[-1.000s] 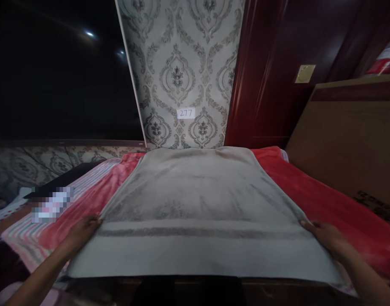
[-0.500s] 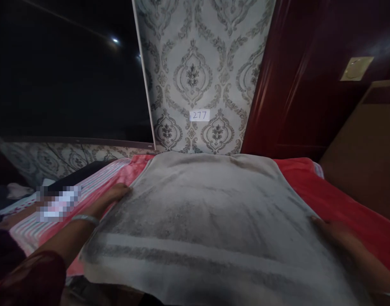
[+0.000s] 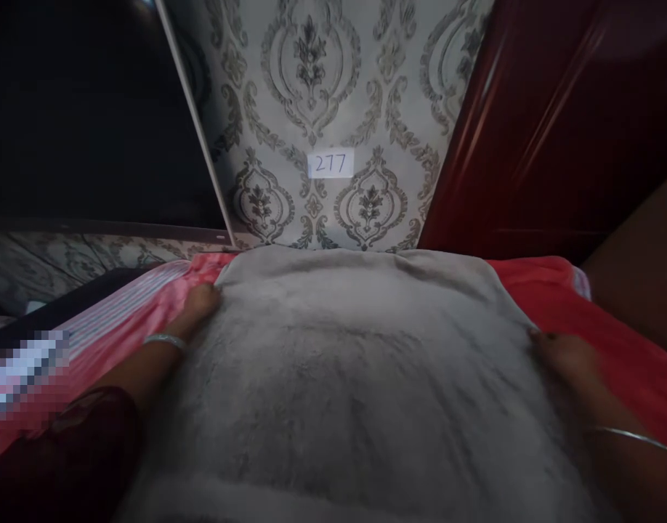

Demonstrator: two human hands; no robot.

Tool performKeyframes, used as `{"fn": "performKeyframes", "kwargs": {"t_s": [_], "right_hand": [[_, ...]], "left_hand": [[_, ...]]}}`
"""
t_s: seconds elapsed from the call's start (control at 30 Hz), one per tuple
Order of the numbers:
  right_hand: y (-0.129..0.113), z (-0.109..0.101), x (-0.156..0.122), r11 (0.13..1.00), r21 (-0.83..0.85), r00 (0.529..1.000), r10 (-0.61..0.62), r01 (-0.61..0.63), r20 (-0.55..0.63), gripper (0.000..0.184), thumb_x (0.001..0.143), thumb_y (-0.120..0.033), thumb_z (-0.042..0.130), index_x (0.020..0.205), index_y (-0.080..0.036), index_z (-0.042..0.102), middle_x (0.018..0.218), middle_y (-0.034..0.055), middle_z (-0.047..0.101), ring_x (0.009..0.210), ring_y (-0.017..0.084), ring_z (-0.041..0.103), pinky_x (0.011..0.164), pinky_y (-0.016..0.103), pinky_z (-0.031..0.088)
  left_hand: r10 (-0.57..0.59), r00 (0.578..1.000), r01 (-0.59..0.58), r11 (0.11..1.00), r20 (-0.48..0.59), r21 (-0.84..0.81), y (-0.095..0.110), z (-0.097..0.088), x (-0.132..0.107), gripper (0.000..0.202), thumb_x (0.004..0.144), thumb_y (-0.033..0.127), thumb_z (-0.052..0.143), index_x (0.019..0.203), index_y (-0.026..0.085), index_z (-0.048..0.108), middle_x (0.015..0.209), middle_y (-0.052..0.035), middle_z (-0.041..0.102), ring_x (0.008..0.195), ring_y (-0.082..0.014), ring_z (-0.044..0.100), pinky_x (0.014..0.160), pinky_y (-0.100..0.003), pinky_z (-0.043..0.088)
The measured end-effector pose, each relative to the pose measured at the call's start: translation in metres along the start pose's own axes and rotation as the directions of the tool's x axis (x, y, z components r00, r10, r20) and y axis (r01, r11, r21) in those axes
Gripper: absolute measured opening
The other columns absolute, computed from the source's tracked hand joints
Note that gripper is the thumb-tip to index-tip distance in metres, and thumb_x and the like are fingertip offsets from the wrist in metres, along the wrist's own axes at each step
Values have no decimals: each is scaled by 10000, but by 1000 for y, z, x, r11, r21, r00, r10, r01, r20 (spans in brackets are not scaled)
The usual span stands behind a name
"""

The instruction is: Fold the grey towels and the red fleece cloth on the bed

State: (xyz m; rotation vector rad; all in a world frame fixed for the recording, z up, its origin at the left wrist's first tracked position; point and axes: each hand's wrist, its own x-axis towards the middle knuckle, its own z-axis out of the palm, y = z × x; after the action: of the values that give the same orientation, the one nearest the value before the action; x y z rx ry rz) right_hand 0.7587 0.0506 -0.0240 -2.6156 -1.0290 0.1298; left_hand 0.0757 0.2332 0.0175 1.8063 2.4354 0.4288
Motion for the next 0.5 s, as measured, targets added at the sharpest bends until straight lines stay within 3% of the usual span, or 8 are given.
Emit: {"fn": "performKeyframes", "kwargs": {"t_s": [0.07,0.13,0.27,0.4,0.5], "right_hand": [[4,11,8,995,-13,994,99,-99,51,700,959,-481,284,1219,47,663,1096,392,625,1031,385,652,785,435,480],[9,20,12,986,10,986,167,-167,29,713,943,-467,245,1287,27,626,1229,394,571,1159,400,586,804,466,456],[11,26,9,969,65,971,235,-237,35,715,922,-517,283,1351,-37,595,1292,356,557,1197,409,552,712,469,436],[-3,19,-3,978,17,978,209,-209,0,658,967,-470,280,1318,-34,627,1238,333,610,1124,407,596,673,431,433],[-12,11,-11,997,25,996,78,-77,-39,593,979,-408,319,1215,1,677,1153,336,649,1004,391,643,654,399,439]], "left_hand": [[-14,999,15,1000,-28,24,-2,7,0,429,958,288,363,1179,38,634,1200,-278,659,1141,-341,632,869,-395,504],[-25,999,27,999,-35,46,-5,11,0,454,968,311,336,1191,46,630,1190,-274,664,1135,-353,632,870,-418,504],[-16,999,19,997,-34,76,-7,14,1,452,963,334,343,1178,83,651,1189,-239,679,1119,-347,637,868,-420,507],[-18,999,21,994,-34,109,-5,15,1,459,961,338,342,1163,72,656,1172,-251,682,1086,-349,648,840,-423,516],[-7,1000,10,995,-27,104,0,6,1,419,945,345,390,1086,67,669,1149,-235,697,1051,-334,662,810,-388,521]]}}
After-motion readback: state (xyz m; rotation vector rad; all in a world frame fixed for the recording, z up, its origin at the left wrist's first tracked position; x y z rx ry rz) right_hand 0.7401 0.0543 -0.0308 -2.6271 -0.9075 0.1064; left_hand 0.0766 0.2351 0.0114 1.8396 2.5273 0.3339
